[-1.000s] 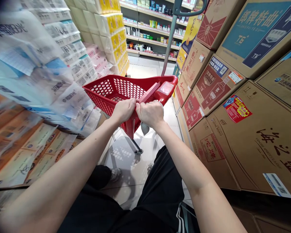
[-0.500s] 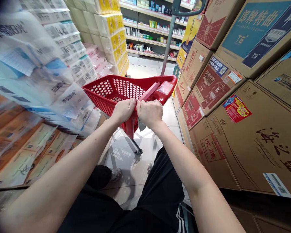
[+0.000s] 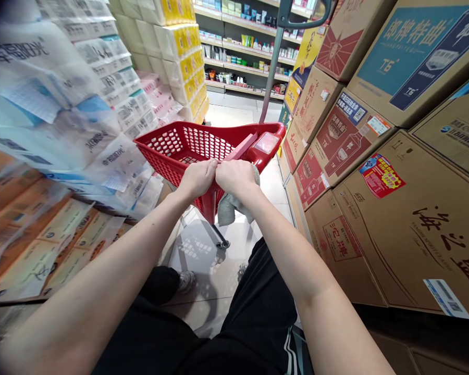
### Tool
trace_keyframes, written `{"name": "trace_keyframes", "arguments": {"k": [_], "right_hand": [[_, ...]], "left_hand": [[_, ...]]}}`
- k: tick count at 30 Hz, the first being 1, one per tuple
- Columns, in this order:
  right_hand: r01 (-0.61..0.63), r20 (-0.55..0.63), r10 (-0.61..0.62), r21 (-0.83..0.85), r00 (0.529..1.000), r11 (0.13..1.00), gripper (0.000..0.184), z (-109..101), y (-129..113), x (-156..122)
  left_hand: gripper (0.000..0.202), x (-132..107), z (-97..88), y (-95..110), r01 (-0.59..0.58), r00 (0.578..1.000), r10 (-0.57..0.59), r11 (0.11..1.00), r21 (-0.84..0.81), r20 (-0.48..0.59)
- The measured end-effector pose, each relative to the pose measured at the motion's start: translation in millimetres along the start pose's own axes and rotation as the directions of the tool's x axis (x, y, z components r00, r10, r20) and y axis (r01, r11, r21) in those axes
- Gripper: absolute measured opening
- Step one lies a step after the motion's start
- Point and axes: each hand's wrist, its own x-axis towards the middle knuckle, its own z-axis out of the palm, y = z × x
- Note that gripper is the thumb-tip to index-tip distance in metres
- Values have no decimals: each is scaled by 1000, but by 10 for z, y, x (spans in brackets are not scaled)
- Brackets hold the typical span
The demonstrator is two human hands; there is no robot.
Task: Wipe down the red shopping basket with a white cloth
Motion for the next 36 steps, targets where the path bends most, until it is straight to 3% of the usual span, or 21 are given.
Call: {"name": "trace_keyframes", "arguments": {"k": [7,16,19,25,36], "right_hand": [[-55,-306,42,-33,951,998,60,205,9,-134],[25,-593,-32,-19,804,999,47,522,132,-144],[50,-601,-34,9,799,999,44,567,144,-199],[77,-516,2,132,857,988,39,561,146,-302],[-6,-580,164,264,798,964,35,634,156,-340]], "left_hand": [[53,8,-24,26,26,1000,-26,1000,0,13],[52,-8,-38,72,57,998,-57,998,-20,11],[52,-16,-62,93,60,998,-59,997,-52,15],[52,-20,-76,117,64,998,-63,997,-41,19],[54,-14,-6,91,22,1000,-22,1000,-16,-2]]}}
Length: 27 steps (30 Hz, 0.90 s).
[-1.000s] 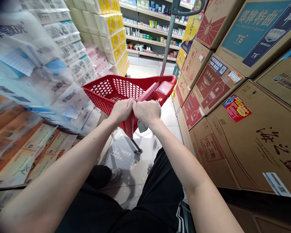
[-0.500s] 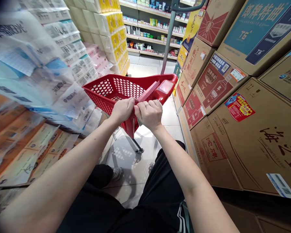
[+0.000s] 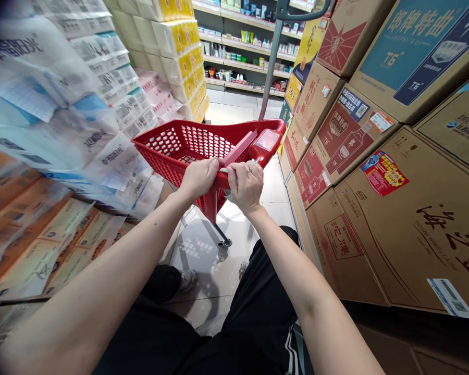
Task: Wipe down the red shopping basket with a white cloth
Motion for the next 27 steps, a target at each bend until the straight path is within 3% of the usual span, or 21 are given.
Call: {"name": "trace_keyframes", "arguments": {"k": [8,19,23,27], "right_hand": [[32,-75,-23,121,997,992,30,36,93,-56],[-40,-11,44,221,999,974,32,-157,261,151],[-37,104,13,232,995,972,33,-263,331,285],[-50,259,5,166,966,985,37,-370,338,418]], "left_hand": [[54,-14,-25,14,5,1000,-4,1000,-13,10],[60,50,-37,-24,-40,997,37,998,44,65],[58,116,12,-73,1,998,0,1000,-21,63],[56,149,62,-86,45,993,-47,999,16,111]]}}
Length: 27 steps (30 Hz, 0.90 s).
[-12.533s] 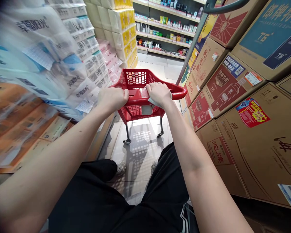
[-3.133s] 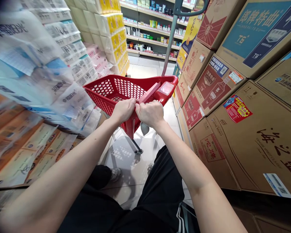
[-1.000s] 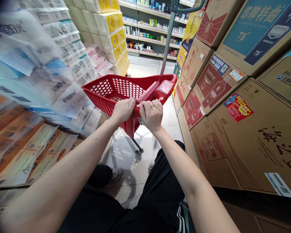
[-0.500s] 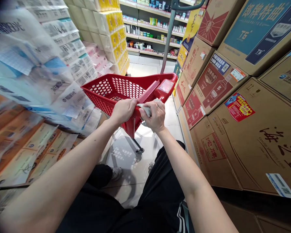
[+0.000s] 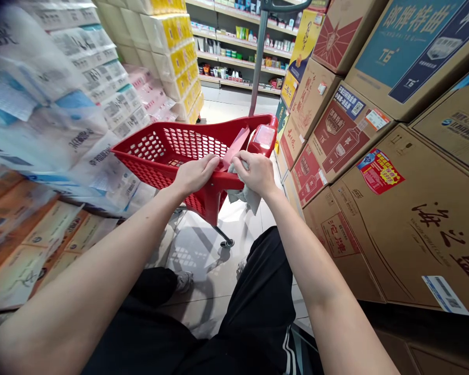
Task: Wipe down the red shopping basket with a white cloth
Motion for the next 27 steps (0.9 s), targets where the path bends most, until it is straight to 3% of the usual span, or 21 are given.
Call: {"name": "trace_keyframes", "arguments": {"k": [14,27], "right_hand": [[20,171,-7,-76,985,997,43,-82,3,242],[76,399,28,-242,916,967,45,-33,-32,430]], "left_hand": [[57,-20,-12,35,18,999,-19,999,36,38],[58,-9,-35,19,42,998,-44,997,57,49]]}}
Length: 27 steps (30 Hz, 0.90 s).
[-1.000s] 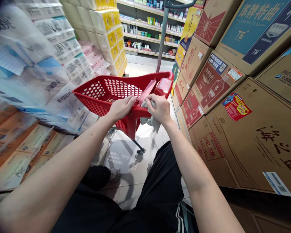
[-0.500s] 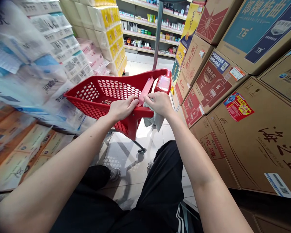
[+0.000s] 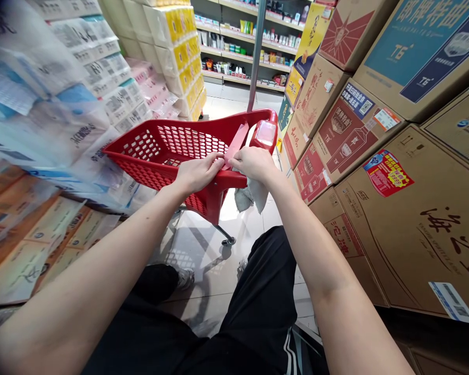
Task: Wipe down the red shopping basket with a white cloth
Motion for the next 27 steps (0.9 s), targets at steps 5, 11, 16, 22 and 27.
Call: {"name": "trace_keyframes", "arguments": {"k": [5,11,16,22,27], "right_hand": [[-35,77,39,-48,996,998,46,-58,-58,22],[-25,102,35,-98,994,995,43,-29,-74,63],[-31,121,50,-155,991,987,44,9,-128,110],[-152,0,154,-181,988,972,41,89,-416,70],[-140,-85,121,-263,989,955,39,214,-633,-73]], "left_hand": [[60,-35,-28,17,-1,1000,0,1000,7,14],[57,-44,-30,19,7,1000,-8,1000,9,20],[56,-42,0,16,6,1000,-6,1000,12,1],[55,-58,31,52,39,999,-38,999,37,-27],[55,-71,44,54,16,999,-14,999,47,-34]]}}
